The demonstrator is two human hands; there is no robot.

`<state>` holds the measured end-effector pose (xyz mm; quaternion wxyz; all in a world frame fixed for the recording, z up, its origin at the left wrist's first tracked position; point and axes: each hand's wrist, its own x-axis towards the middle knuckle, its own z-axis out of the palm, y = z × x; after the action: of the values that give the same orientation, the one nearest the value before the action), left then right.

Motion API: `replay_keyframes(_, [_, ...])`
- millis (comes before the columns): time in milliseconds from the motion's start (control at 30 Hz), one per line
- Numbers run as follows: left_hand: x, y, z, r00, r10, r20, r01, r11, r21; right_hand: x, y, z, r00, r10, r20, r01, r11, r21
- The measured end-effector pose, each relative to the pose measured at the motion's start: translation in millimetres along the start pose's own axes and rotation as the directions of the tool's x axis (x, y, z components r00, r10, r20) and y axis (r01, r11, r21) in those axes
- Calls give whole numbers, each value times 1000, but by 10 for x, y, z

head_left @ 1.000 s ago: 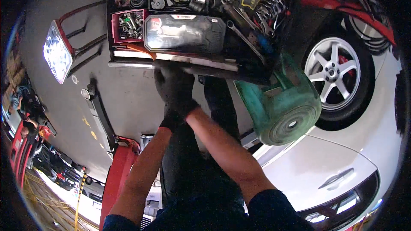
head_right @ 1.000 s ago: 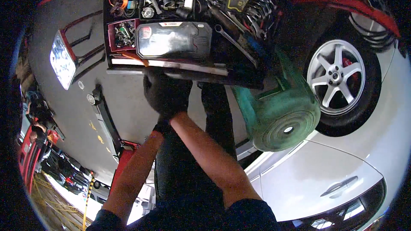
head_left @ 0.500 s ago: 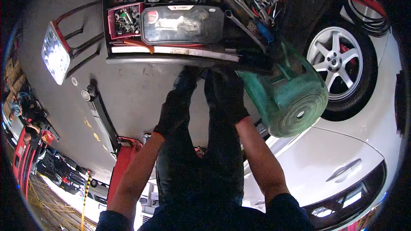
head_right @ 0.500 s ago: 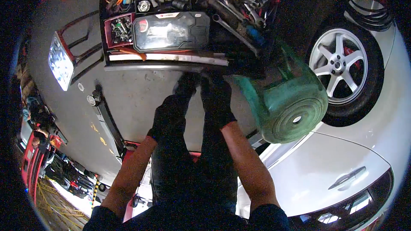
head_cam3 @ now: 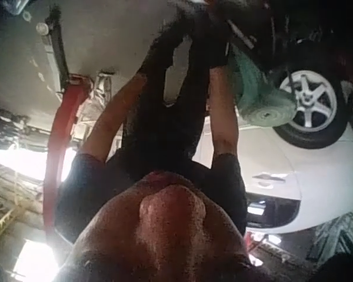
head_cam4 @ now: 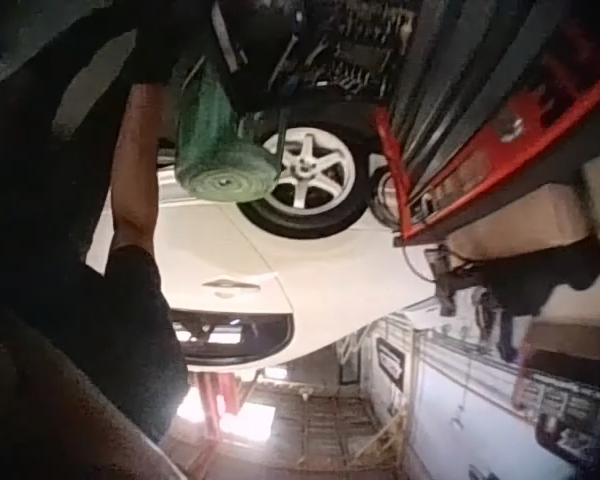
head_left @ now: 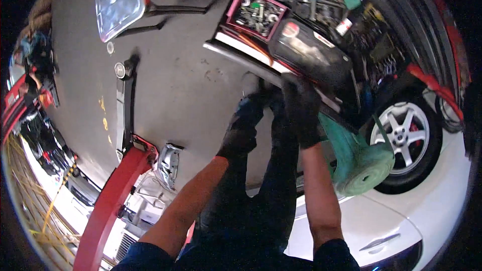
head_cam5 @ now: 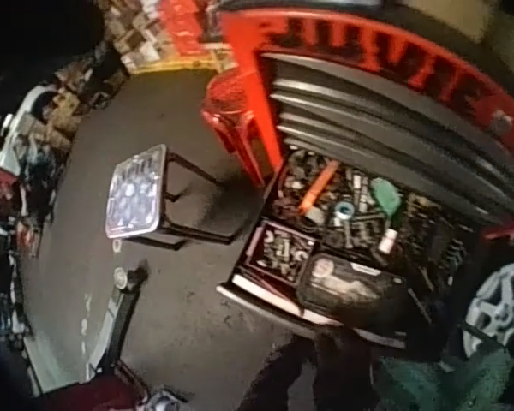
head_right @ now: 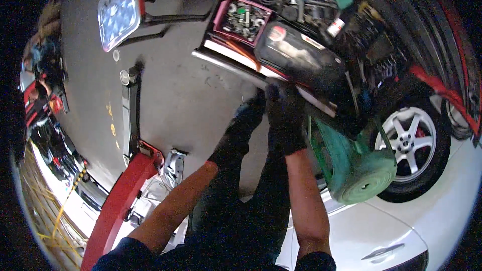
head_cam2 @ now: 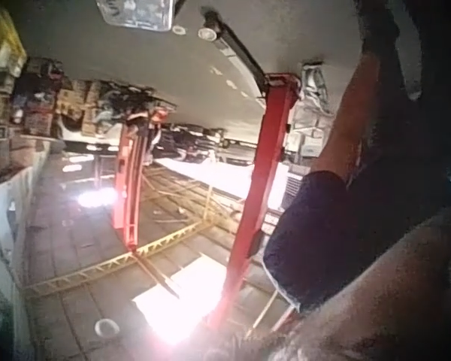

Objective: Replacing or inspecting components in the engine bay of a car.

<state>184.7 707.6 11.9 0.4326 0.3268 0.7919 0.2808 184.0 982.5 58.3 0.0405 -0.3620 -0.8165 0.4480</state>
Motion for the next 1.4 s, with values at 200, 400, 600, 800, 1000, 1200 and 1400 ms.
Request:
replay_keyframes(200, [-209,-389,362,945,-326,-30,227,717,-659,1442,-393,210,860,-501,98,510,840,-183])
replay_keyframes(400, [-261,-398,551,898,-414,148,409,667,-622,1889,-395,307,642,-502,579,762,500,-411])
replay_keyframes(600, [-238,-304,487,910,-412,-57,297,740,-603,1913,-190,381,789,-509,345,614,677,-406])
replay_keyframes(800, [27,151,-78,955,-281,-98,255,942,-217,1797,-492,390,755,-540,373,646,710,-279])
replay_keyframes(1000, [139,155,-74,961,-161,-226,139,984,-111,1875,-501,401,744,-440,503,656,623,-426])
replay_keyframes(1200, [151,134,-30,977,-186,-104,166,970,-175,1944,-477,643,686,-536,491,725,553,-410])
replay_keyframes(1400, [115,125,-1,962,-215,-171,182,965,-186,1985,-533,395,662,-499,559,735,577,-356])
